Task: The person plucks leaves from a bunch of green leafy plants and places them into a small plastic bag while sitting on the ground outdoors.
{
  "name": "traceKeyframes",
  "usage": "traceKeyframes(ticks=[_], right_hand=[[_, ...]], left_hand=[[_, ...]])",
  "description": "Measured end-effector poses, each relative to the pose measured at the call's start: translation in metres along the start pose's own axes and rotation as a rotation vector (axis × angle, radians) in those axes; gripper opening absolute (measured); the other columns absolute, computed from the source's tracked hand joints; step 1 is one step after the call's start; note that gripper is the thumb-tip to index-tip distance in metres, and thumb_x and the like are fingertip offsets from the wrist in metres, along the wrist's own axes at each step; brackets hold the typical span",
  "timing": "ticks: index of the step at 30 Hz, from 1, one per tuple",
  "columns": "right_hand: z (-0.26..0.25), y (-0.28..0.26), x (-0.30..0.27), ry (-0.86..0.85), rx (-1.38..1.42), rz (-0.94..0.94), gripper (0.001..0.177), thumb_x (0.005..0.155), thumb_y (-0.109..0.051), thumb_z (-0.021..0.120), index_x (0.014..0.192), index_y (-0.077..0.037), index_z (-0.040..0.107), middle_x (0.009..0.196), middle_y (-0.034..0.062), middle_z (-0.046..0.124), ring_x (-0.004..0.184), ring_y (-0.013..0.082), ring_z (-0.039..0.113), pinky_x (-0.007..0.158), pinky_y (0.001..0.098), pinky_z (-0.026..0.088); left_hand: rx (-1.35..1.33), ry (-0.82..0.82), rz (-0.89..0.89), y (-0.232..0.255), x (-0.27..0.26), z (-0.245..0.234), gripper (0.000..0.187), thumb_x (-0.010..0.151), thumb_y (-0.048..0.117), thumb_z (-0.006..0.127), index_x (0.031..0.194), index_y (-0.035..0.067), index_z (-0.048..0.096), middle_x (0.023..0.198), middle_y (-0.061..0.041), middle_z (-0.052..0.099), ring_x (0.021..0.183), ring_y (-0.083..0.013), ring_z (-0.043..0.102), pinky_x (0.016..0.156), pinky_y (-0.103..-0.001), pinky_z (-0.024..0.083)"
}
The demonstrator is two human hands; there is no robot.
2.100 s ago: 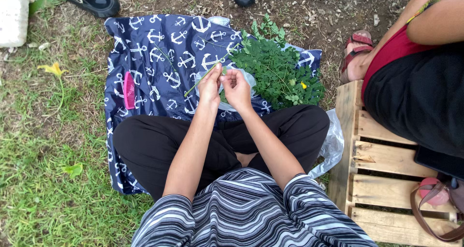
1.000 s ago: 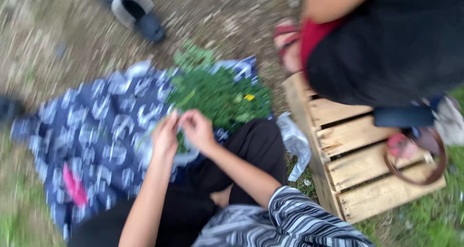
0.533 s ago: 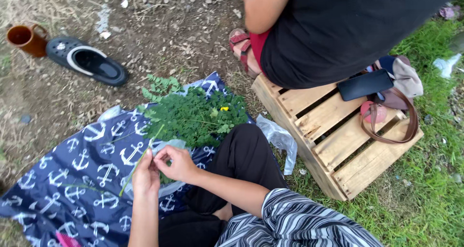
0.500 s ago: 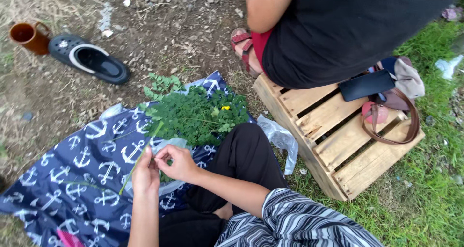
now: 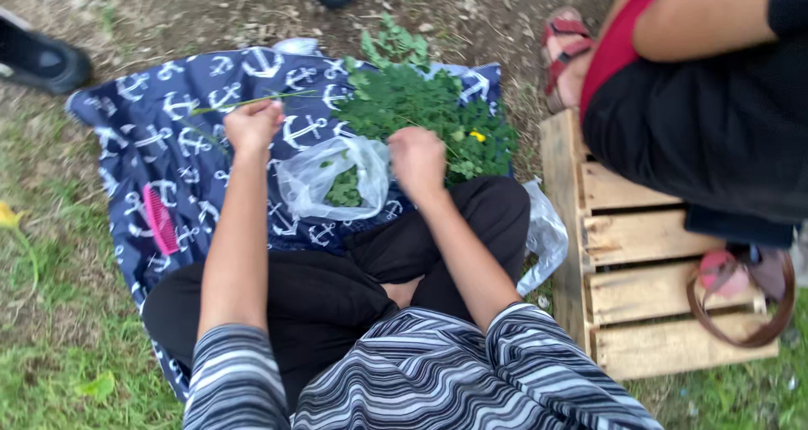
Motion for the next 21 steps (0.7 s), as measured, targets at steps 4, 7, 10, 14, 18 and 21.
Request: traceKeyframes(ticks=[4,7,10,14,18,21], right_hand=[[0.002,0.046,0.025,-0.003,-0.245,0.048,0.012,0.087,-0.019,0.076,0.098,-0.017,0.076,0.099,0.0055,0.074,0.097,0.0299,0.066,0.084,0.0480,0.047],[0.024,0.074,0.029,-0.190,-0.435,0.152,0.028,0.074,-0.031,0.083,0.097,-0.017,0.076,0.098,0.0056,0.074,0.097,0.0291,0.064,0.084,0.0487,0.042],[0.032,0.085,0.026,-0.238,-0.479,0.181,0.019,0.083,-0.028,0.080,0.100,-0.019,0.077,0.100,0.0028,0.074,0.099,0.0274,0.065,0.088,0.0480,0.042],[0.021,0.081,0.024,-0.244,-0.605,0.186,0.014,0.082,-0.031,0.081,0.090,-0.020,0.079,0.097,0.0051,0.073,0.099,0.0290,0.064,0.087,0.0474,0.041],[-0.023,0.050,0.021,-0.015,-0.522,0.124,0.010,0.073,-0.031,0.084,0.075,-0.022,0.080,0.096,0.0093,0.069,0.096,0.0321,0.062,0.080,0.0498,0.043],[-0.050,0.047,0.018,0.093,-0.321,0.076,0.014,0.079,-0.022,0.086,0.082,-0.013,0.076,0.102,0.0147,0.068,0.093,0.0354,0.063,0.076,0.0493,0.049]], left_hand=[[0.002,0.043,-0.162,-0.020,-0.010,0.005,0.056,0.084,0.017,0.088,0.125,-0.006,0.057,0.085,-0.012,0.076,0.069,-0.0184,0.075,0.058,-0.032,0.055],[0.474,0.195,0.238,0.013,-0.053,0.000,0.064,0.084,0.039,0.091,0.122,-0.002,0.060,0.090,-0.008,0.078,0.081,-0.0194,0.074,0.077,-0.033,0.056],[0.409,0.136,0.330,0.044,-0.090,0.001,0.060,0.085,0.044,0.081,0.122,0.002,0.060,0.092,-0.008,0.077,0.082,-0.0213,0.074,0.078,-0.036,0.056],[0.438,0.091,0.384,0.074,-0.132,-0.005,0.043,0.087,0.038,0.082,0.112,0.005,0.068,0.090,-0.008,0.077,0.084,-0.0205,0.074,0.077,-0.035,0.056],[0.369,-0.010,0.531,0.099,-0.176,-0.011,0.033,0.090,0.029,0.079,0.110,0.005,0.069,0.090,-0.006,0.078,0.083,-0.0181,0.074,0.076,-0.033,0.057],[0.272,-0.079,0.539,0.103,-0.204,-0.005,0.030,0.091,0.026,0.078,0.110,0.004,0.069,0.091,-0.006,0.077,0.080,-0.0152,0.074,0.072,-0.031,0.058]])
Point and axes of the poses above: each hand's wrist, its own x-axis towards the middle knuckle, its own z-axis out of the palm, y = z × x, the point moved 6 cm from there along x, towards the middle knuckle
